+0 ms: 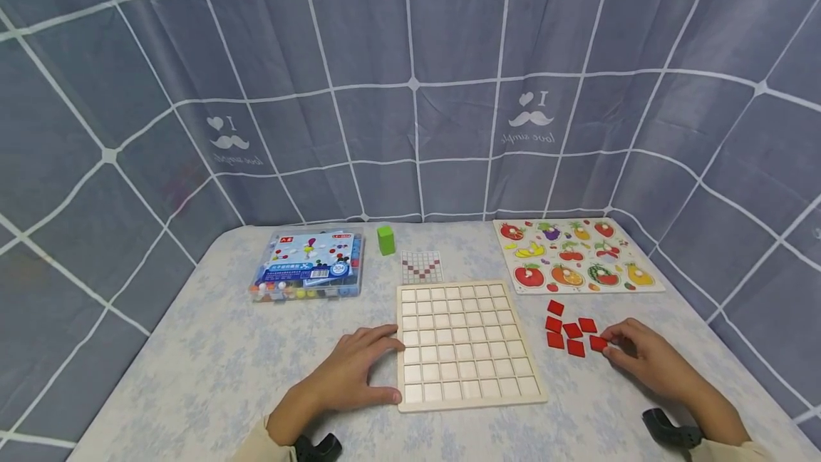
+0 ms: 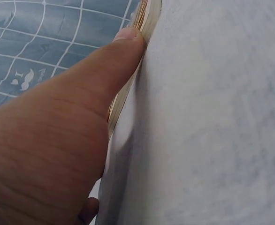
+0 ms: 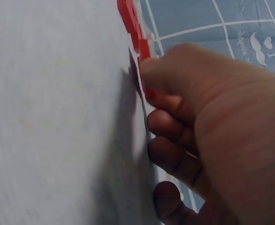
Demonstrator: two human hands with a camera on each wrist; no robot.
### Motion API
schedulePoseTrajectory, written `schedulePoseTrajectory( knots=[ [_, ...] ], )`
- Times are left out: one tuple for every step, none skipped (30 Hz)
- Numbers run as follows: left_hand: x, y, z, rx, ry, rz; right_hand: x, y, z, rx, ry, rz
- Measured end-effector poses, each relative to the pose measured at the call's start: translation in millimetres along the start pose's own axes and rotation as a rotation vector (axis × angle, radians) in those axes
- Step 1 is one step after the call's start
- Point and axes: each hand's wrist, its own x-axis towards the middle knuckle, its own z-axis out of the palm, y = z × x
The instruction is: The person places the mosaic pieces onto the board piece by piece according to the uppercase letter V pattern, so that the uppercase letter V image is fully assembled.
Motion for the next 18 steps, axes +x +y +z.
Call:
schedulePoseTrajectory(
  knots=[
    [0.1, 0.2, -0.3, -0.002, 0.0, 0.001, 0.6, 0.1, -1.0, 0.004, -0.014, 0.009],
    [0.2, 0.4, -0.5, -0.007, -0.002, 0.002, 0.9, 0.1, -1.8, 0.008, -0.025, 0.015],
    [0.3, 0.6, -0.5, -0.009, -0.003, 0.003, 1.0, 0.0, -2.8, 0.013, -0.034, 0.022],
    [0.2, 0.7, -0.2, -0.008, -0.006, 0.003, 1.0, 0.2, -3.8, 0.022, -0.043, 0.027],
    [0.3, 0.9, 0.0, -0.008, -0.009, 0.003, 0.8, 0.3, -4.8, 0.028, -0.046, 0.03],
    [0.4, 1.0, 0.3, -0.007, -0.013, 0.003, 0.7, 0.2, -6.1, 0.033, -0.046, 0.03],
    [0.4, 1.2, 0.4, -0.008, -0.016, 0.002, 0.8, 0.0, -7.4, 0.04, -0.04, 0.024],
    [0.4, 1.3, 0.5, -0.007, -0.019, 0.002, 1.2, -0.7, -8.8, 0.049, -0.034, 0.016],
    [0.3, 1.4, 0.5, -0.004, -0.02, 0.0, 2.2, -2.0, -10.1, 0.06, -0.025, 0.005],
    [0.1, 1.6, 0.3, 0.0, -0.022, -0.001, 3.8, -3.5, -10.9, 0.071, -0.011, -0.019],
    [0.0, 1.7, -0.1, 0.002, -0.021, -0.004, 6.1, -5.9, -11.5, 0.077, 0.004, -0.038],
    [-0.2, 1.8, -0.4, 0.004, -0.02, -0.006, 9.2, -9.0, -11.8, 0.089, 0.013, -0.065],
    [-0.3, 1.9, -0.8, 0.006, -0.019, -0.007, 13.1, -12.8, -11.6, 0.105, 0.019, -0.089],
    [-0.4, 1.8, -1.0, 0.009, -0.015, -0.004, 17.6, -17.4, -11.2, 0.117, 0.018, -0.111],
    [-0.4, 1.8, -1.1, 0.011, -0.014, -0.006, 22.7, -22.7, -10.3, 0.132, 0.015, -0.135],
    [-0.3, 1.7, -1.3, 0.011, -0.013, -0.006, 28.4, -28.4, -8.8, 0.145, 0.005, -0.163],
    [-0.1, 1.6, -1.3, 0.01, -0.013, -0.006, 34.8, -35.0, -7.2, 0.156, -0.012, -0.18],
    [0.3, 1.4, -1.3, 0.009, -0.014, -0.004, 41.3, -42.0, -5.5, 0.163, -0.039, -0.2]
  ],
)
